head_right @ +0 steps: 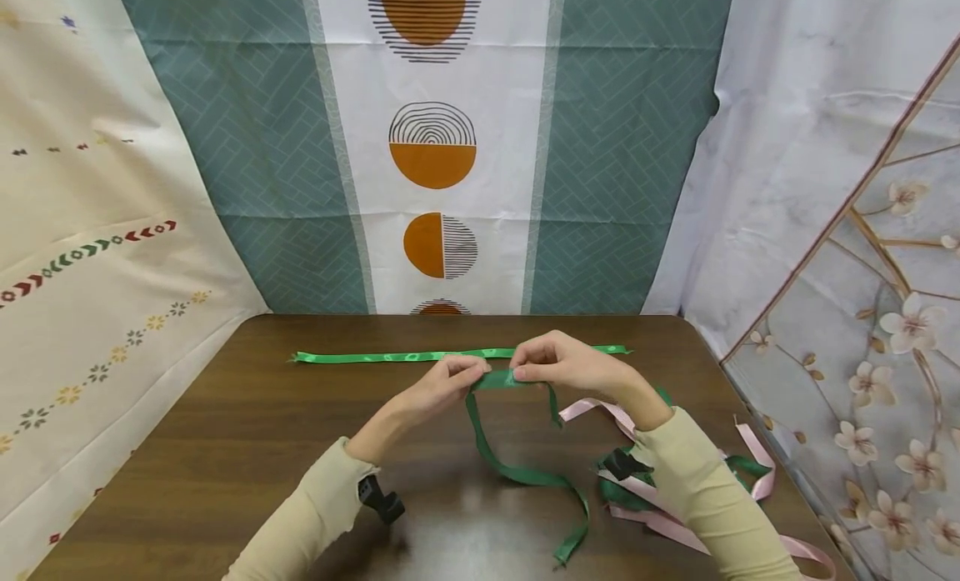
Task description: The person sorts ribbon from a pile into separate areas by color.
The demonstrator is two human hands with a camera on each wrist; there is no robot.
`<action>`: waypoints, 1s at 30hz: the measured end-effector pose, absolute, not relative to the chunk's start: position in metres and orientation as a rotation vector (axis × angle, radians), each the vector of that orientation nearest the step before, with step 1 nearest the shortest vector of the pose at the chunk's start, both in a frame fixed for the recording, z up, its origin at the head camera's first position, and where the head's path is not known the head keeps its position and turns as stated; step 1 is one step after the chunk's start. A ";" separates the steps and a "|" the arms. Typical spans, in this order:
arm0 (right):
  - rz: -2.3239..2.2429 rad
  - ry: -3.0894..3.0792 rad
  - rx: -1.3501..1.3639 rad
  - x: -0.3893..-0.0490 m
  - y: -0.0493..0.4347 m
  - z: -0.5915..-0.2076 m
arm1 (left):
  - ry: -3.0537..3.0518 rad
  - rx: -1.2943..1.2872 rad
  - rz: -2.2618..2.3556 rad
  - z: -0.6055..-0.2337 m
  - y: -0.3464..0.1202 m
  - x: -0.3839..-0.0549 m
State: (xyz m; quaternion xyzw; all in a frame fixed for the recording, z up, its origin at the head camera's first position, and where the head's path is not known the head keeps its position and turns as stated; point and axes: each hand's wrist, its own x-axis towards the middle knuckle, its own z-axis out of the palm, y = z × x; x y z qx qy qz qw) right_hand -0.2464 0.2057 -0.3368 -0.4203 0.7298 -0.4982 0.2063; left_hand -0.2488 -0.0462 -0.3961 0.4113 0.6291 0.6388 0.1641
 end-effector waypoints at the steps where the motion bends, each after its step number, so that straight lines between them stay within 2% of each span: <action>1: -1.382 2.072 -1.172 -0.248 0.209 -0.335 | 1.797 1.184 1.815 -0.393 -0.052 -0.250; 7: -1.439 2.270 -1.109 -0.263 0.237 -0.328 | 1.774 1.324 1.724 -0.373 -0.092 -0.256; 18: -1.564 2.401 -0.791 -0.296 0.284 -0.346 | 1.673 1.245 1.819 -0.358 -0.171 -0.275; 25: -1.539 2.475 -0.586 -0.318 0.313 -0.374 | 1.890 1.033 1.773 -0.380 -0.226 -0.293; 30: -1.315 2.608 -0.473 -0.330 0.324 -0.387 | 2.165 0.846 1.587 -0.404 -0.254 -0.305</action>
